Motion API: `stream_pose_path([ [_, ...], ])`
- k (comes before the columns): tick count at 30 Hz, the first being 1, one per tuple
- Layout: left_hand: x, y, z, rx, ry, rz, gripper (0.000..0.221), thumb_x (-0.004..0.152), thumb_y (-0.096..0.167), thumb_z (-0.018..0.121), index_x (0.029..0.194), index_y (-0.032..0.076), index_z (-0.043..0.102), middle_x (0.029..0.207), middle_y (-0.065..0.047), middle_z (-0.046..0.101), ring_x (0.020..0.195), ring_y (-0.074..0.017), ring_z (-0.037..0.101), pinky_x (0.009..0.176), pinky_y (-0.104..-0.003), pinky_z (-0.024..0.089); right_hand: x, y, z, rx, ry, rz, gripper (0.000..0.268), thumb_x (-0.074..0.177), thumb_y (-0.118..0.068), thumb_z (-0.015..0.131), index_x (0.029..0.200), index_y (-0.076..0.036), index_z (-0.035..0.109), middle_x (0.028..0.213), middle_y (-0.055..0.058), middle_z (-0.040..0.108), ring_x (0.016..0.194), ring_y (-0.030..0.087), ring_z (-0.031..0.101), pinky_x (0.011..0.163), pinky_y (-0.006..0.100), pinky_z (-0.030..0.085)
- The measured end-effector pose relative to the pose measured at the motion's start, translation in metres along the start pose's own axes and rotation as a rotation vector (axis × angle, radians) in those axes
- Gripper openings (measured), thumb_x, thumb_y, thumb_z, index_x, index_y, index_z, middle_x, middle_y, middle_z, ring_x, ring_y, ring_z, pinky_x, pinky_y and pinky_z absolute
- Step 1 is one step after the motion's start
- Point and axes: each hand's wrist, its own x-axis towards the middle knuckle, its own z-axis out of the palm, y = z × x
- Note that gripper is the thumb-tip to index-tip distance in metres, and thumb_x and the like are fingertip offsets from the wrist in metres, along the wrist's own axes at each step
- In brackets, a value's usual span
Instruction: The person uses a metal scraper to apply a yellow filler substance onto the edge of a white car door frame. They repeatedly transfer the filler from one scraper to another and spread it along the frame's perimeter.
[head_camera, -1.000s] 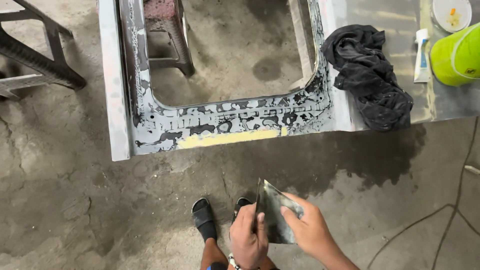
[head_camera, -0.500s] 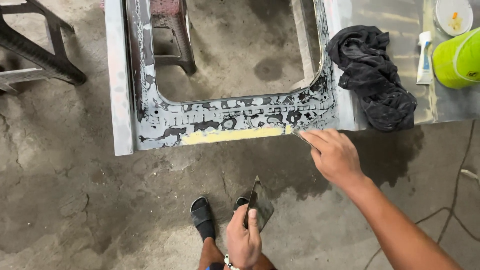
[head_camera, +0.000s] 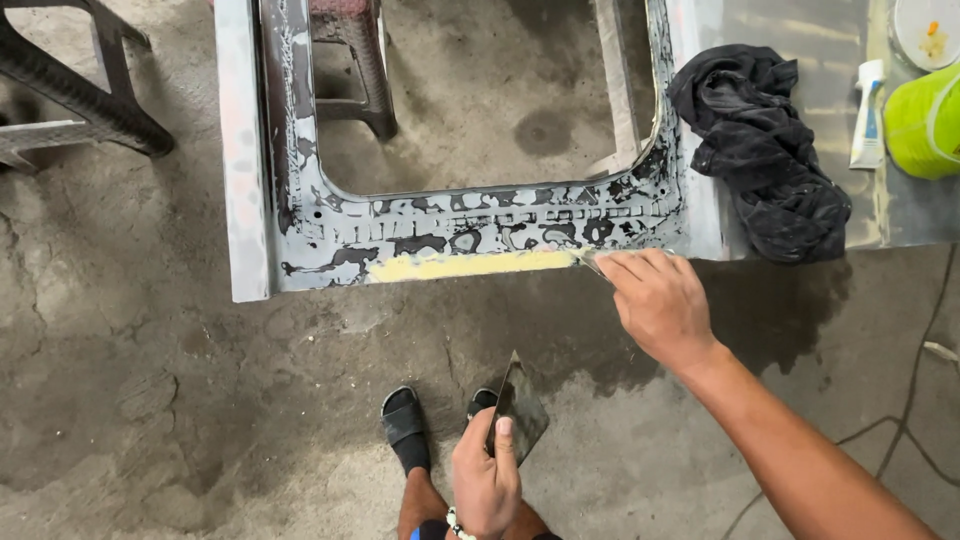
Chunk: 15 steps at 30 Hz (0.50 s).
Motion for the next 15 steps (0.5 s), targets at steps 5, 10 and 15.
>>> stream_pose_path([
  [5,0.003,0.002,0.001,-0.019,-0.009,-0.013,0.023,0.100,0.018,0.055,0.105,0.000,0.070,0.080,-0.018,0.068,0.070,-0.0316,0.067,0.066,-0.038,0.052,0.002,0.000,0.000,-0.019,-0.020,0.000,0.043,0.082,-0.006,0.070,0.124,-0.011,0.071,0.116,-0.002,0.070,0.106,0.019,0.060,0.090,0.036,0.045],
  [10,0.006,0.003,0.006,-0.012,-0.012,-0.022,0.024,0.100,0.018,0.055,0.105,0.001,0.070,0.079,-0.017,0.068,0.068,-0.0302,0.066,0.065,-0.037,0.052,0.009,-0.005,-0.005,-0.037,-0.112,-0.019,0.054,0.075,-0.012,0.073,0.129,-0.012,0.068,0.111,0.001,0.066,0.103,0.023,0.058,0.088,0.040,0.044],
  [15,0.010,0.013,0.010,-0.021,-0.030,-0.057,0.024,0.100,0.018,0.055,0.105,0.001,0.071,0.076,-0.015,0.067,0.065,-0.0299,0.064,0.064,-0.037,0.051,0.005,-0.004,0.002,-0.070,-0.157,-0.022,0.052,0.078,-0.013,0.073,0.130,-0.012,0.066,0.111,0.000,0.065,0.102,0.021,0.057,0.085,0.039,0.044],
])
